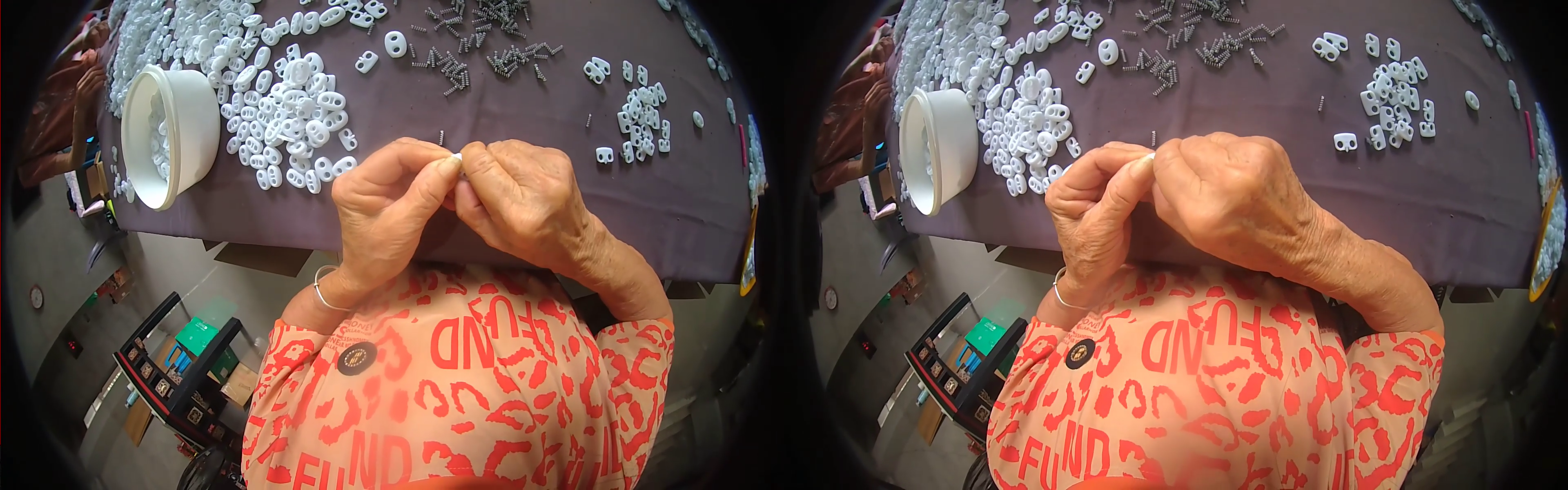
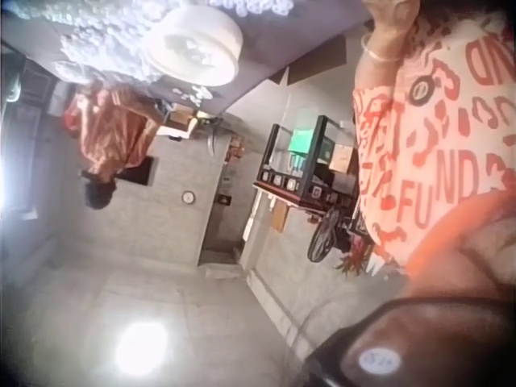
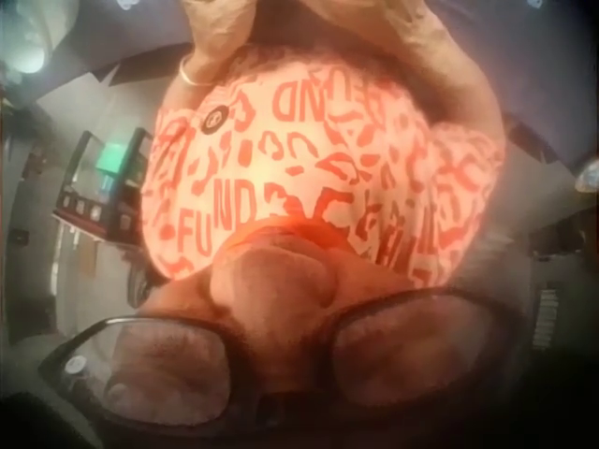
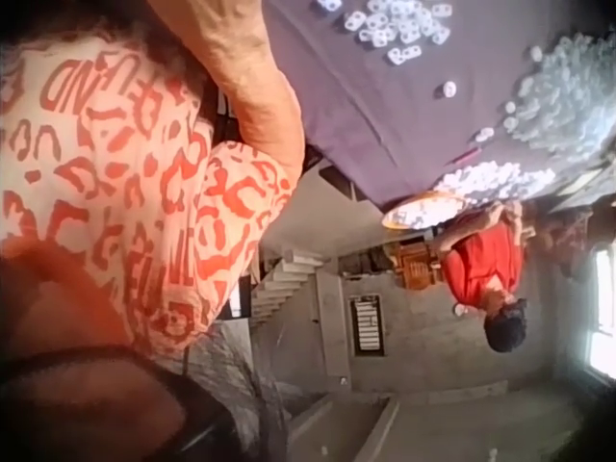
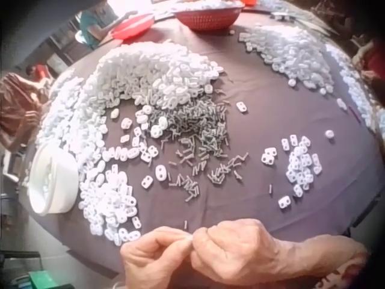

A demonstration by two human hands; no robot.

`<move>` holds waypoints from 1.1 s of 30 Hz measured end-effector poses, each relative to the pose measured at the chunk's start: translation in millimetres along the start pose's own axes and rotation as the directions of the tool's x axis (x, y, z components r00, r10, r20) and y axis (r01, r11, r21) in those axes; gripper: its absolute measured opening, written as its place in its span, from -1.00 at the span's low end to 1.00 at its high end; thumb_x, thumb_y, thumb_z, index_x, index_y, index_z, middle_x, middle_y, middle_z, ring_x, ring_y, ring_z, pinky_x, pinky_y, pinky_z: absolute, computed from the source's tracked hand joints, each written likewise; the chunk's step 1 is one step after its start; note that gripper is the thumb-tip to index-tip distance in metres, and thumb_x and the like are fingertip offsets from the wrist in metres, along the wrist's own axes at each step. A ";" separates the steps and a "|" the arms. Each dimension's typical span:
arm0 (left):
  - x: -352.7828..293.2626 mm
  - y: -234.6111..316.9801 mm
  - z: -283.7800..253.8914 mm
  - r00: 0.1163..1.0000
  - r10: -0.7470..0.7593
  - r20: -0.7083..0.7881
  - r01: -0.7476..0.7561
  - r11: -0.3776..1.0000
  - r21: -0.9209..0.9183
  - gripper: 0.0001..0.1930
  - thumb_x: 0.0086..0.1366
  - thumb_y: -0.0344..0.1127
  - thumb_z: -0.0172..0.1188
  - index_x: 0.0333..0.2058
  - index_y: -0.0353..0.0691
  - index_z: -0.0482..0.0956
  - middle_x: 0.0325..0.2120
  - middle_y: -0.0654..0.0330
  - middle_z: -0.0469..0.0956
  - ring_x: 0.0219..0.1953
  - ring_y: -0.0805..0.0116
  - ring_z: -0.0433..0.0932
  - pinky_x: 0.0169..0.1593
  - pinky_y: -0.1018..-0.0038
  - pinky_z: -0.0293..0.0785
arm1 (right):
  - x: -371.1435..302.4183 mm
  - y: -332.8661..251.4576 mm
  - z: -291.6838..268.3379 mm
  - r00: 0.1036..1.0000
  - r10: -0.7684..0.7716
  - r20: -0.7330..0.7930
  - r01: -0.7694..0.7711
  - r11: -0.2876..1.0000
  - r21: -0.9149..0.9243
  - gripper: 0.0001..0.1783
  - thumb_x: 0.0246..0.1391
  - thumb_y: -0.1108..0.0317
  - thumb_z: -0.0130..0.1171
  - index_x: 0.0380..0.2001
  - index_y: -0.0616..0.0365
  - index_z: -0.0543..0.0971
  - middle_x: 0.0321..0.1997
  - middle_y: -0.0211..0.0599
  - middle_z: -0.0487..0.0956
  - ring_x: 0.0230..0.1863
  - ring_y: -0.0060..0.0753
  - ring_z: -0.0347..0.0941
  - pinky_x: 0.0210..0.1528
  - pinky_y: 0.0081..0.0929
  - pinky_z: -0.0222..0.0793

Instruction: The person assembles cord locks by hand, inserting springs into plastic components and pressing the pieces together.

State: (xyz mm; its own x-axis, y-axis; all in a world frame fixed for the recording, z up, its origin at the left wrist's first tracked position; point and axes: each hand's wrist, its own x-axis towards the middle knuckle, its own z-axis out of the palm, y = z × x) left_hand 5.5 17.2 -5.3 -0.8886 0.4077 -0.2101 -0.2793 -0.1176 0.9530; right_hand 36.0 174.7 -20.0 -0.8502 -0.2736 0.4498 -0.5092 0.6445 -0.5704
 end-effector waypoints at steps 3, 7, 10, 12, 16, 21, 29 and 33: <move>-1.1 -0.7 0.3 0.999 -0.035 -0.017 0.034 0.997 -0.065 -0.91 0.20 -0.49 0.10 -0.38 -0.42 0.52 -0.48 0.19 0.53 -0.44 0.55 0.49 -0.37 0.65 0.48 | 1.8 1.9 -2.0 0.999 0.041 0.013 -0.042 0.999 0.018 -0.73 -0.26 0.55 0.18 -0.38 0.39 0.43 -0.63 -0.24 0.39 -0.65 -0.30 0.38 -0.64 -0.49 0.32; -0.4 0.9 -1.8 0.998 -0.058 -0.007 0.056 0.991 -0.119 -0.90 0.21 -0.47 0.09 -0.38 -0.41 0.52 -0.48 0.18 0.54 -0.46 0.53 0.51 -0.37 0.63 0.49 | 6.6 3.6 -7.0 0.995 0.098 -0.005 -0.095 0.973 0.211 -0.65 -0.25 0.51 0.22 -0.29 0.34 0.43 -0.56 -0.24 0.45 -0.65 -0.40 0.39 -0.62 -0.56 0.33; -2.2 3.9 0.2 0.999 -0.052 -0.007 0.051 0.990 -0.131 -0.89 0.22 -0.45 0.09 -0.37 -0.40 0.53 -0.47 0.17 0.55 -0.47 0.51 0.53 -0.39 0.62 0.49 | 6.7 3.4 -7.0 0.995 0.098 -0.029 -0.089 0.972 0.219 -0.62 -0.25 0.50 0.24 -0.26 0.33 0.43 -0.54 -0.25 0.47 -0.65 -0.45 0.38 -0.61 -0.57 0.33; -2.5 3.8 1.2 0.998 -0.060 -0.020 0.056 0.986 -0.155 -0.88 0.22 -0.45 0.09 -0.37 -0.41 0.53 -0.46 0.16 0.55 -0.46 0.51 0.54 -0.40 0.62 0.49 | 7.1 2.7 -7.7 0.995 0.088 -0.041 -0.077 0.973 0.217 -0.61 -0.25 0.50 0.24 -0.25 0.33 0.43 -0.53 -0.26 0.47 -0.65 -0.47 0.38 -0.61 -0.57 0.33; -0.9 1.8 0.1 0.998 -0.059 -0.030 0.053 0.986 -0.160 -0.89 0.21 -0.45 0.10 -0.38 -0.40 0.53 -0.46 0.16 0.55 -0.47 0.52 0.53 -0.40 0.63 0.50 | 6.7 2.7 -7.0 0.997 0.063 -0.041 -0.054 0.981 0.188 -0.63 -0.24 0.54 0.21 -0.26 0.35 0.42 -0.54 -0.23 0.46 -0.63 -0.38 0.41 -0.60 -0.54 0.35; -0.1 0.3 0.2 0.998 -0.059 -0.032 0.055 0.992 -0.115 -0.89 0.21 -0.45 0.11 -0.41 -0.39 0.54 -0.50 0.20 0.55 -0.49 0.56 0.50 -0.42 0.66 0.47 | 5.5 1.9 -5.1 0.999 0.033 -0.023 -0.030 0.993 0.118 -0.67 -0.21 0.59 0.17 -0.27 0.37 0.42 -0.54 -0.20 0.46 -0.59 -0.28 0.44 -0.55 -0.47 0.38; -3.2 4.5 0.0 0.998 -0.058 -0.036 0.058 0.998 -0.012 -0.89 0.20 -0.42 0.12 -0.42 -0.36 0.55 -0.55 0.27 0.53 -0.54 0.62 0.46 -0.45 0.71 0.42 | 6.6 -3.6 -5.3 1.000 -0.004 0.002 0.004 0.999 0.044 -0.67 -0.23 0.59 0.21 -0.28 0.40 0.44 -0.54 -0.15 0.49 -0.56 -0.23 0.47 -0.53 -0.43 0.39; -10.3 11.5 -7.9 0.994 0.056 -0.094 -0.050 0.997 0.065 -0.92 0.19 -0.46 0.11 -0.42 -0.35 0.54 -0.56 0.26 0.53 -0.54 0.62 0.46 -0.46 0.70 0.42 | 6.8 -6.5 -7.2 0.999 -0.005 0.035 0.001 0.993 0.119 -0.45 -0.26 0.47 0.30 -0.11 0.41 0.42 -0.61 -0.27 0.44 -0.66 -0.41 0.38 -0.62 -0.55 0.30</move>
State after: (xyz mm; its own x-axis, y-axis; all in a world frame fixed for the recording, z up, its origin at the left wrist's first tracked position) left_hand 8.5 4.5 6.0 -0.9330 0.3138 -0.1761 -0.2105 -0.0790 0.9744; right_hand 34.5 173.8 -8.3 -0.8518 -0.3015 0.4284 -0.5221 0.5548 -0.6477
